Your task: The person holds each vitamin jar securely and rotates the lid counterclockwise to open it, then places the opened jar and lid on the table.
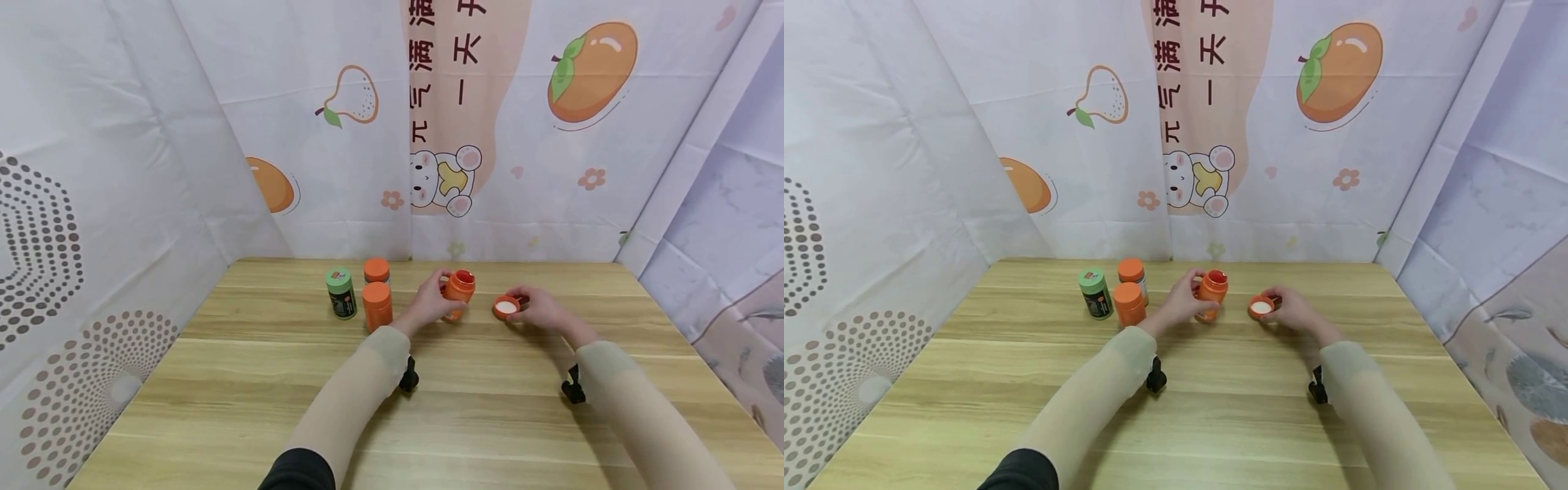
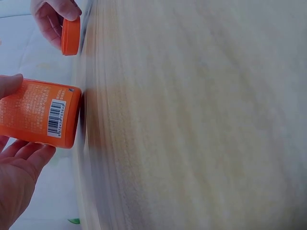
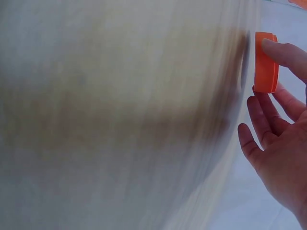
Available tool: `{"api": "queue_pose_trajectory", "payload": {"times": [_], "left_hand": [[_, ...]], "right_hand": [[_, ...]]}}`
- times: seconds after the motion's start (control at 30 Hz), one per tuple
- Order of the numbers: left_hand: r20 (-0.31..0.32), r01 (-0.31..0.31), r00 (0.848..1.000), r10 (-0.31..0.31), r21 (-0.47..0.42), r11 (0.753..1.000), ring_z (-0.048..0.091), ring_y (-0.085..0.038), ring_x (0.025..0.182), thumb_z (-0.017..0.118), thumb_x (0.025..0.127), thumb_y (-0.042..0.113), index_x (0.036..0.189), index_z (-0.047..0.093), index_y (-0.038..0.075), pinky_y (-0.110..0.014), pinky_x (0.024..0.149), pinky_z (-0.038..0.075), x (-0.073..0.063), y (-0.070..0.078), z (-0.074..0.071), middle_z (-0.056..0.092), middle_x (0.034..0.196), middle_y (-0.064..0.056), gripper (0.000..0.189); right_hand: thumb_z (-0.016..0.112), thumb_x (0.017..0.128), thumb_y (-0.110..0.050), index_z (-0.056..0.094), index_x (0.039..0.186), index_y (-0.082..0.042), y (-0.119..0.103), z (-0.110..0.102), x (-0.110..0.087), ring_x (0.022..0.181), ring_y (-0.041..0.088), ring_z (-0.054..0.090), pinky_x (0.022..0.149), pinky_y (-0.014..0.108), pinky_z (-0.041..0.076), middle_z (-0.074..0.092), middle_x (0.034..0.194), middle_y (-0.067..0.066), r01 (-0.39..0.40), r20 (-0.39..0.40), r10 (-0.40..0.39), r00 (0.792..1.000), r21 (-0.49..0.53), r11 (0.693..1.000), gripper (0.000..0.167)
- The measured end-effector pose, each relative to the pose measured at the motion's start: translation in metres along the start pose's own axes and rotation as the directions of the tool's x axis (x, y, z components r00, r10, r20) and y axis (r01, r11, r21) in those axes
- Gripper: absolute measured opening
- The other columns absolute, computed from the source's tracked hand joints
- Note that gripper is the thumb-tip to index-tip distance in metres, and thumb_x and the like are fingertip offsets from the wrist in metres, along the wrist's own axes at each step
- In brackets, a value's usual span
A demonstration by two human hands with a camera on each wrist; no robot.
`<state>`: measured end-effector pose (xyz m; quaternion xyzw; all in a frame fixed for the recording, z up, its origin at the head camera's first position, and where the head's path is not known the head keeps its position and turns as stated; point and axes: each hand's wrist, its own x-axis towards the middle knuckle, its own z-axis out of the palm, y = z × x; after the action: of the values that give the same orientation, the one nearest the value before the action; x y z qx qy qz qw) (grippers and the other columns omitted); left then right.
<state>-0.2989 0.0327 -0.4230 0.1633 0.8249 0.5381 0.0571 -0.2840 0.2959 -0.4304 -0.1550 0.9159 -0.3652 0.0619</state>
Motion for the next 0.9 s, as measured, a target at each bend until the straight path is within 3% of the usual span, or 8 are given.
{"api": "queue_pose_trajectory", "payload": {"times": [0.37, 0.9], "left_hand": [[0.006, 0.024, 1.000, -0.024, -0.007, 1.000, 0.059, -0.022, 0.109, 0.079, 0.082, 0.009, 0.128, 0.042, 0.010, -0.035, 0.091, 0.049, 0.0002, 0.0012, 0.0022, 0.061, 0.121, -0.012, 0.059], [0.018, 0.006, 1.000, -0.006, -0.009, 1.000, 0.055, -0.025, 0.116, 0.080, 0.080, 0.008, 0.127, 0.041, 0.008, -0.038, 0.095, 0.046, 0.0016, -0.0046, 0.0026, 0.057, 0.126, -0.011, 0.061]], "right_hand": [[0.078, 0.081, -0.009, 0.052, 0.125, 0.014, 0.0018, 0.0030, -0.0006, 0.098, 0.033, 0.057, 0.082, 0.041, 0.046, 0.061, 0.109, 0.022, -0.001, 0.009, 0.001, 1.000, -0.017, 1.000, 0.057], [0.078, 0.080, -0.009, 0.054, 0.123, 0.012, 0.0044, 0.0052, -0.0007, 0.098, 0.033, 0.057, 0.084, 0.043, 0.045, 0.061, 0.109, 0.021, 0.004, -0.002, -0.004, 1.000, -0.034, 0.999, 0.054]]}}
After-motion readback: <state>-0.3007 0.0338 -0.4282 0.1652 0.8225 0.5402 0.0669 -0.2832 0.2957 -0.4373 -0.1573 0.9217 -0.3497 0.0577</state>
